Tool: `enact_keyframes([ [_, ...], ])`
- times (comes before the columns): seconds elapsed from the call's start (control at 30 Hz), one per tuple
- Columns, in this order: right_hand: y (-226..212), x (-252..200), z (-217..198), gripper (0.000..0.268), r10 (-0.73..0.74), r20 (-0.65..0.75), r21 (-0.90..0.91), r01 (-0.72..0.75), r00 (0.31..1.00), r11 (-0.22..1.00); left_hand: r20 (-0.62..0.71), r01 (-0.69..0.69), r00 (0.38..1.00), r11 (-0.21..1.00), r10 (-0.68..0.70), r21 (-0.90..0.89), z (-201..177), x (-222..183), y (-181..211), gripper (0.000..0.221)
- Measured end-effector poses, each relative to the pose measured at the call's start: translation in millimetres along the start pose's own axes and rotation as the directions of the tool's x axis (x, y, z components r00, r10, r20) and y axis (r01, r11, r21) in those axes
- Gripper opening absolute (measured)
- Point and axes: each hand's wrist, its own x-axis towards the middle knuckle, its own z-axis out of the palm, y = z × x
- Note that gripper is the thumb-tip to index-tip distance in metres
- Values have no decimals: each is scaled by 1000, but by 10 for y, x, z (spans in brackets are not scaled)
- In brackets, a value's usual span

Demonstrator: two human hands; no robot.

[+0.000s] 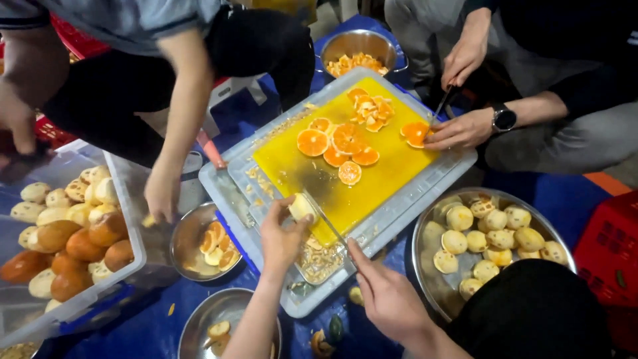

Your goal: A group of people are peeling and slicing oranges while sitting on stools in a food preparation area.

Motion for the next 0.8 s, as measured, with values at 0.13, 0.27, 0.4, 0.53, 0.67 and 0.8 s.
enact_keyframes([
  [0.13,-87,-12,-21,71,190,138,-189,-162,972,968,-28,-59,998,998,59,-6,36,10,-16,38],
  [0.27,-189,-25,-40,70,259,163,-278,-207,952,938,-18,-69,997,997,69,37,28,-6,-3,42],
  [0.4,-281,231,-44,70,256,208,-267,-197,944,943,-7,-64,998,996,65,57,25,30,6,43],
  [0.53,-367,372,-38,65,170,213,-201,-127,962,971,2,-79,997,997,79,10,23,27,-35,41],
  [0.67,-229,316,64,71,188,191,-204,-148,963,968,21,-24,999,1000,24,9,28,37,13,42],
  [0.8,-308,467,80,70,215,225,-178,-177,950,968,-5,-37,999,999,37,3,73,-17,-57,39],
])
